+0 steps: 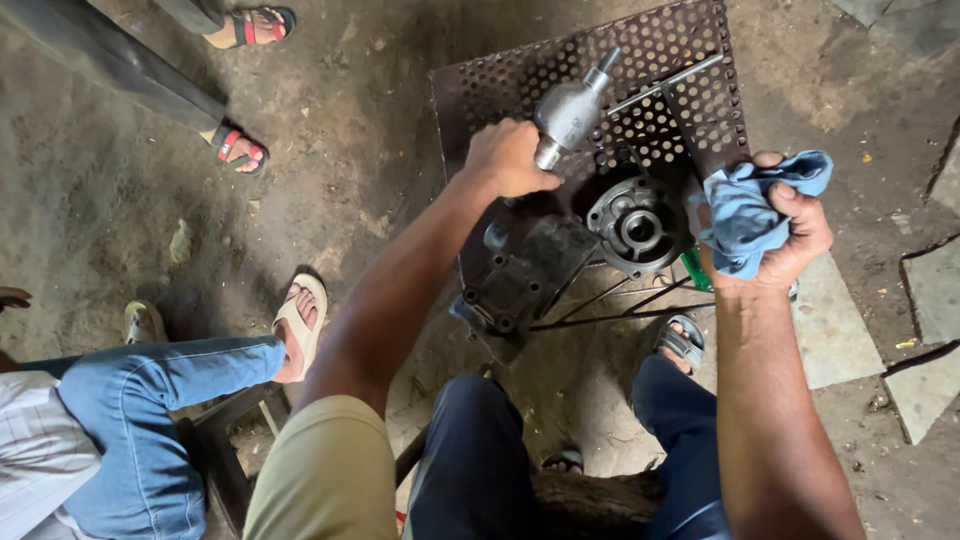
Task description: The person removes a circular metal component from a larger engine casing using a wrench, then wipes the casing with a blue cloth. They insert a black rubber seal into the casing, press it into place, and use a green screwdriver to adjust the seal's position.
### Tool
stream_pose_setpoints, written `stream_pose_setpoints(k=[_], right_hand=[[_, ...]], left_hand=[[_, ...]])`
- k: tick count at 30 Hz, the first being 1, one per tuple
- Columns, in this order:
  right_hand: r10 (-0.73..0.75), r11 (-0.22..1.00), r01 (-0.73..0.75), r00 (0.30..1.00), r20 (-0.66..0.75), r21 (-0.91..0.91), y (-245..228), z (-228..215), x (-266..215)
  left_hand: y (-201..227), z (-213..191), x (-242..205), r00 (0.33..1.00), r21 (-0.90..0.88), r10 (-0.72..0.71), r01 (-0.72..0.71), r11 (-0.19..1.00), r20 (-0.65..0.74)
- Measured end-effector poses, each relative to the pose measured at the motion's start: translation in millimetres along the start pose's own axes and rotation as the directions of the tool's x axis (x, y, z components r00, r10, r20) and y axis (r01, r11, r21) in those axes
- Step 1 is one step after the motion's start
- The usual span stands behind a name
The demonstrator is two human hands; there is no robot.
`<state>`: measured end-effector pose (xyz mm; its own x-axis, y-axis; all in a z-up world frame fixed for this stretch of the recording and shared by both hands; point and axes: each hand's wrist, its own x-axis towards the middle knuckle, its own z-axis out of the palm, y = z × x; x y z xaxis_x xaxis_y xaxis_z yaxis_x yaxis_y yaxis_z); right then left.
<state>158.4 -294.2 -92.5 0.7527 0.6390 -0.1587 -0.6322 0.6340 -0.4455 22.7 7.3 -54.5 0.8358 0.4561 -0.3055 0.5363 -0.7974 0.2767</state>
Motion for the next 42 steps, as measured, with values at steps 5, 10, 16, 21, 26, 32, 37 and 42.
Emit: stream_pose_setpoints(k=[5, 10, 16, 21, 26, 32, 37, 42], right_hand=[[-0.002, 1.0, 0.002, 1.0, -0.015, -0.015, -0.9, -0.3, -4.8], [-0.004, 0.999, 0.004, 1.0, 0.027, -0.033, 0.5, 8.1, 0.2], [-0.001, 1.0, 0.001, 1.0, 0.009, -0.019, -3.4, 4.9, -1.8], [-0.021, 0.999, 0.02, 1.0, -0.012, -0.049, -1.2, 7.5, -3.2], [-0.028, 0.999, 0.028, 1.0, 0.013, -0.041, -0.8, 8.8, -0.3], [-0.017, 1.0, 0.017, 1.0, -0.001, 0.011, 3.4, 5.3, -0.3], [-0.068, 0.996, 0.068, 0.998, -0.001, -0.059, 0.9, 4.2, 1.6], [-0.039, 0.997, 0.04, 0.999, 0.019, -0.063, 0.9, 9.6, 3.9]], left_hand=[[-7.9, -16.6, 14.4, 0.996, 0.096, 0.092, -0.091, 0.991, -0.01], [-30.1, -29.7, 28.8, 0.962, 0.125, 0.269, -0.261, 0.957, -0.051], [-52.4, -17.3, 28.3, 0.962, 0.065, 0.257, -0.252, 0.966, -0.091], [-51.8, -15.1, 5.9, 0.832, 0.08, 0.419, -0.421, 0.904, -0.363], [-68.6, -3.4, -26.0, 0.774, 0.078, 0.477, -0.493, 0.867, -0.416], [-87.0, 32.3, -31.8, 0.894, -0.053, 0.428, -0.437, 0.898, -0.134], [-91.8, 47.7, -25.9, 0.892, -0.017, 0.406, -0.418, 0.909, -0.201], [-87.3, 46.0, -25.0, 0.898, -0.133, 0.373, -0.409, 0.903, -0.232]])
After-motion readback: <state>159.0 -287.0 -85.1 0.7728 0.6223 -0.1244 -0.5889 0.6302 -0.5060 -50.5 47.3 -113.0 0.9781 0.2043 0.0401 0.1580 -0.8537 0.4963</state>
